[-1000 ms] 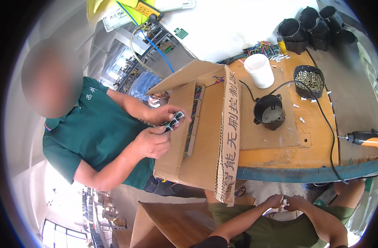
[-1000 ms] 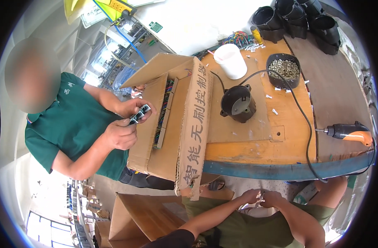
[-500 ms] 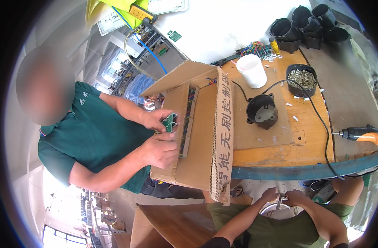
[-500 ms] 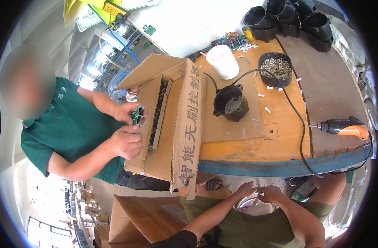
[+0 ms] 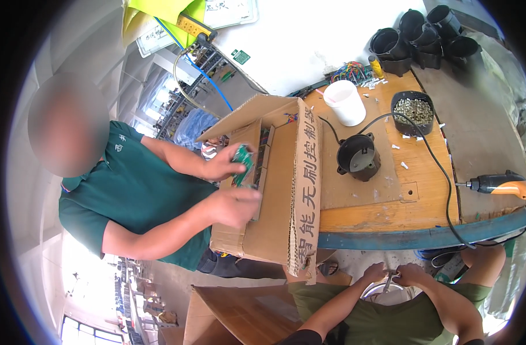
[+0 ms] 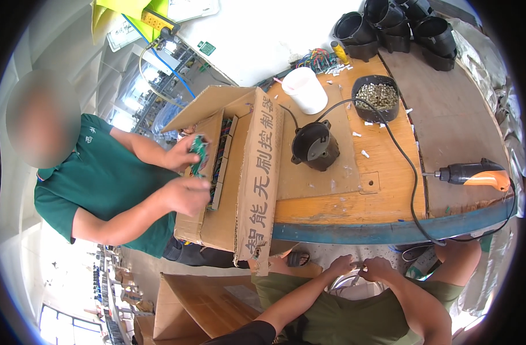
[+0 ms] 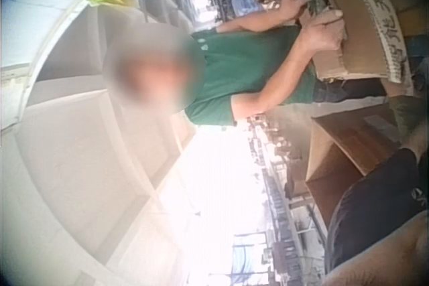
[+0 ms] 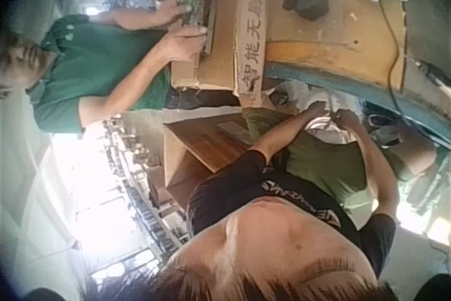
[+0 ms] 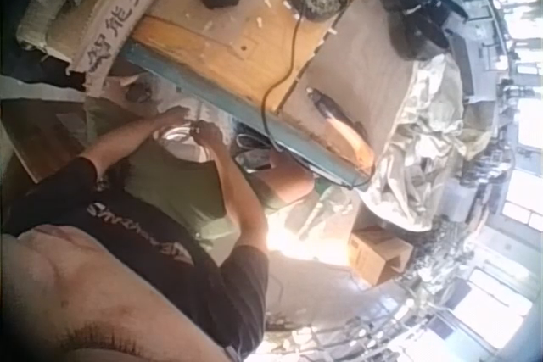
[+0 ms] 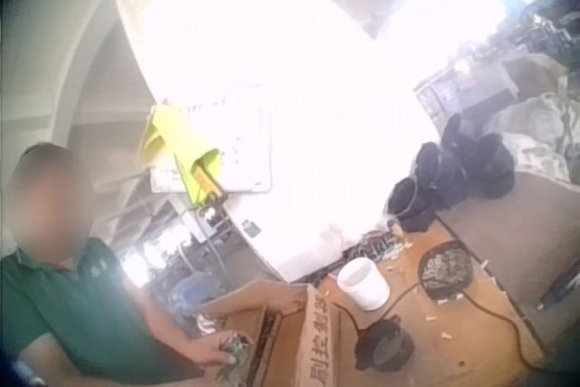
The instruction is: The person assembles electronic components by applying a substance from a cup using a small stick, placing a circuit board into a housing, and securing it with screws using a powered screwdriver.
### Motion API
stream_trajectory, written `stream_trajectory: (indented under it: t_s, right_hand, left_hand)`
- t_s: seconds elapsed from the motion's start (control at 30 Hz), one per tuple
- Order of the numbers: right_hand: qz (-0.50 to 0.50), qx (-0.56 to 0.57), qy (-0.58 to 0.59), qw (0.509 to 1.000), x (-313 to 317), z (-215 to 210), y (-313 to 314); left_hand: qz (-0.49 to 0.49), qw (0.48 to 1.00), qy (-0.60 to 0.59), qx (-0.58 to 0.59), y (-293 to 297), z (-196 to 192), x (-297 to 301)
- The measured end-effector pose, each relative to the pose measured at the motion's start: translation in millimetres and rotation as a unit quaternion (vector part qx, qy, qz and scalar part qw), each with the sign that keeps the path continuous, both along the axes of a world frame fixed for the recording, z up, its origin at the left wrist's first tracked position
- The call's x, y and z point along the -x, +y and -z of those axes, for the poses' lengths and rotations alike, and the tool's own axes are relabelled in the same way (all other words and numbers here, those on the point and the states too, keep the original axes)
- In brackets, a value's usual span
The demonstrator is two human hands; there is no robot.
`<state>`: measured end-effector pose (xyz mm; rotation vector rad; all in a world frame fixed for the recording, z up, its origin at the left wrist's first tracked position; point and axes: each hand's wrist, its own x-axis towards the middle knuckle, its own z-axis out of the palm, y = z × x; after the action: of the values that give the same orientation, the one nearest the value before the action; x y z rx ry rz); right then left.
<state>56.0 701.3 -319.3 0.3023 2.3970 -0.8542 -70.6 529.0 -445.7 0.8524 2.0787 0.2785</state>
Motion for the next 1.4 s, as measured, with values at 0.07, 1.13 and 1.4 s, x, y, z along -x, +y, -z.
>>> stream_trajectory:
  t_s: [0.07,1.13,1.4]
  right_hand:
    - [0.001,0.001,0.002,1.0,0,-1,1]
    - [0.006,0.0,0.004,1.0,0,6,-1]
    - [0.007,0.011,0.007,1.0,-1,7,0]
  left_hand:
    - [0.005,1.0,0.003,0.003,0,-1,-1]
    - [-0.007,1.0,0.01,-0.012,-3,1,-3]
    - [0.006,1.0,-0.006,0.015,0,0,-2]
